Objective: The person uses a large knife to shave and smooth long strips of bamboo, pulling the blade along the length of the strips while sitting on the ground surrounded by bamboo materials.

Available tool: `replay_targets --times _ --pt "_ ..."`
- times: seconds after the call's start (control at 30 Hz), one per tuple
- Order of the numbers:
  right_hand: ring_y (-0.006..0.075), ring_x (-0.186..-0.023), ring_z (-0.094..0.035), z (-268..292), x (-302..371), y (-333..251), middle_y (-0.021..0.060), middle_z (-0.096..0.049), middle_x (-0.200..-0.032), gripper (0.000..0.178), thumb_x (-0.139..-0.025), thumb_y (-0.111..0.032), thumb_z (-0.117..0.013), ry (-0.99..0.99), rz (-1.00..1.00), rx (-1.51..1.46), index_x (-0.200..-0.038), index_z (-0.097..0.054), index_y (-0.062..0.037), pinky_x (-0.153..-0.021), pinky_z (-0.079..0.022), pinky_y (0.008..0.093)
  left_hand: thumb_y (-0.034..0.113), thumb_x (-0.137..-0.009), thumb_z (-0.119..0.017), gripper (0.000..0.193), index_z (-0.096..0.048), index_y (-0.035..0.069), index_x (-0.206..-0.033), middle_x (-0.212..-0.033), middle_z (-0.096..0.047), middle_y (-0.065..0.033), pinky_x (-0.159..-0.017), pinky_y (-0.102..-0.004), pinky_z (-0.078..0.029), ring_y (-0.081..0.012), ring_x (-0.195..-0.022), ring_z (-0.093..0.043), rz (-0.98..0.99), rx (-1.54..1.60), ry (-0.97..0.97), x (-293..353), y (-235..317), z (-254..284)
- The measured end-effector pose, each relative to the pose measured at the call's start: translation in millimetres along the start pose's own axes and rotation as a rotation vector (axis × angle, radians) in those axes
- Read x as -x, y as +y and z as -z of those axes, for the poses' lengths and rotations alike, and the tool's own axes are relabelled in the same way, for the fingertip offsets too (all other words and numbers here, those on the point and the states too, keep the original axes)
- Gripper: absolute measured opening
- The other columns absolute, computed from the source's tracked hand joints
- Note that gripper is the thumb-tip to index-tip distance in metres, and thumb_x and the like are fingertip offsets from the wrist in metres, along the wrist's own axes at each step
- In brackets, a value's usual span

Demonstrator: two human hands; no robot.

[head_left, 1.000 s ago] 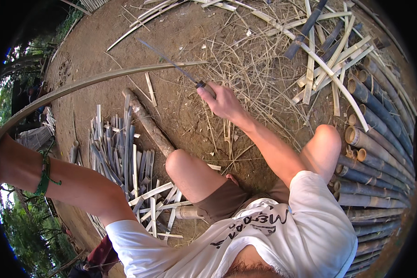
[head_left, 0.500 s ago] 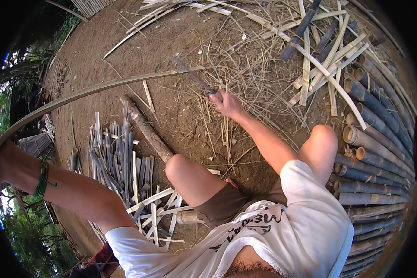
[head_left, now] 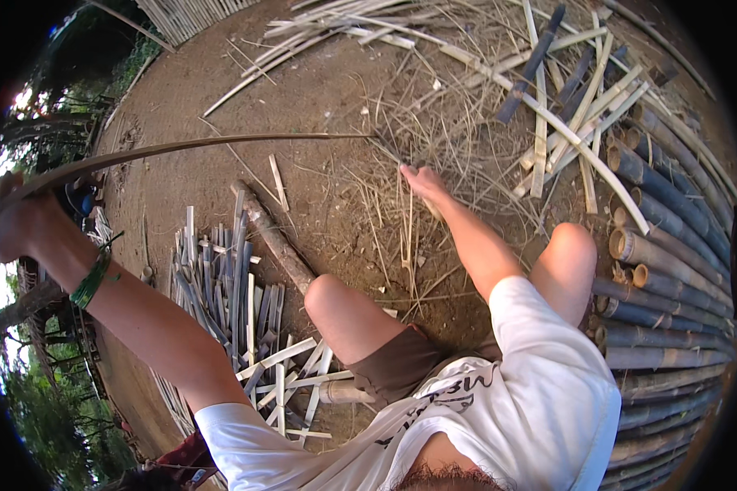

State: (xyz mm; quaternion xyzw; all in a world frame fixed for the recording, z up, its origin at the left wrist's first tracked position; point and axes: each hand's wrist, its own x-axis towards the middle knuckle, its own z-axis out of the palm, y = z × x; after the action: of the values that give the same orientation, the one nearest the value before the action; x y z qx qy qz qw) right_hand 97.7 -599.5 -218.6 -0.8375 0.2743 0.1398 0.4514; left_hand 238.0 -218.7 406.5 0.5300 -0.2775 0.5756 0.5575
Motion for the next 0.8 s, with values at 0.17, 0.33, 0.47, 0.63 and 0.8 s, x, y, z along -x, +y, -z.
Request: replay_targets --times 0.17,0.33,0.47,0.63,0.8 --pt "0.0122 -0.048 -0.046 -21 90 -59 0.0013 -0.047 -0.060 0.052 -0.098 -0.059 -0.042 -0.102 -0.001 -0.636 -0.074 -0.049 -0.0122 -0.043 -0.041 0.0312 0.013 -0.090 -0.038 0.027 -0.052 -0.009 -0.081 -0.075 -0.057 -0.0205 -0.051 -0.0396 -0.053 -0.0291 -0.061 -0.060 -0.220 -0.744 -0.023 19 31 -11" --pt "0.0099 -0.048 -0.044 -6 176 -111 0.0006 -0.046 -0.060 0.046 -0.098 -0.055 -0.045 -0.138 0.257 -0.832 -0.079 -0.047 -0.0134 -0.043 -0.041 0.0260 0.047 -0.099 -0.050 0.063 -0.054 -0.011 -0.076 -0.083 -0.064 -0.0246 -0.069 -0.0375 -0.055 -0.0268 -0.074 -0.064 0.026 -0.502 0.291 48 72 -55" --pt "0.0086 -0.047 -0.041 11 243 -155 -0.0013 -0.044 -0.058 0.044 -0.098 -0.051 -0.050 -0.115 0.466 -0.893 -0.077 -0.048 -0.0127 -0.041 -0.035 0.0257 0.048 -0.098 -0.053 0.067 -0.051 -0.013 -0.071 -0.073 -0.058 -0.0195 -0.066 -0.0396 -0.052 -0.0248 -0.070 -0.057 0.026 -0.520 0.258 63 101 -70" --pt "0.0083 -0.048 -0.044 15 266 -180 -0.0007 -0.049 -0.060 0.042 -0.100 -0.047 -0.052 0.058 0.673 -0.657 -0.080 -0.050 -0.0094 -0.044 -0.037 0.0254 0.051 -0.099 -0.049 0.060 -0.048 -0.006 -0.081 -0.071 -0.055 -0.0161 -0.059 -0.0377 -0.055 -0.0256 -0.065 -0.057 0.141 -0.172 0.201 64 108 -71" --pt "0.0077 -0.050 -0.046 2 267 -185 -0.0020 -0.048 -0.059 0.042 -0.100 -0.046 -0.052 -0.119 0.533 -0.956 -0.079 -0.050 -0.0096 -0.046 -0.038 0.0270 0.048 -0.101 -0.046 0.044 -0.048 0.004 -0.102 -0.081 -0.058 -0.0173 -0.071 -0.0436 -0.055 -0.0305 -0.082 -0.061 0.440 0.698 -0.183 48 87 -31"
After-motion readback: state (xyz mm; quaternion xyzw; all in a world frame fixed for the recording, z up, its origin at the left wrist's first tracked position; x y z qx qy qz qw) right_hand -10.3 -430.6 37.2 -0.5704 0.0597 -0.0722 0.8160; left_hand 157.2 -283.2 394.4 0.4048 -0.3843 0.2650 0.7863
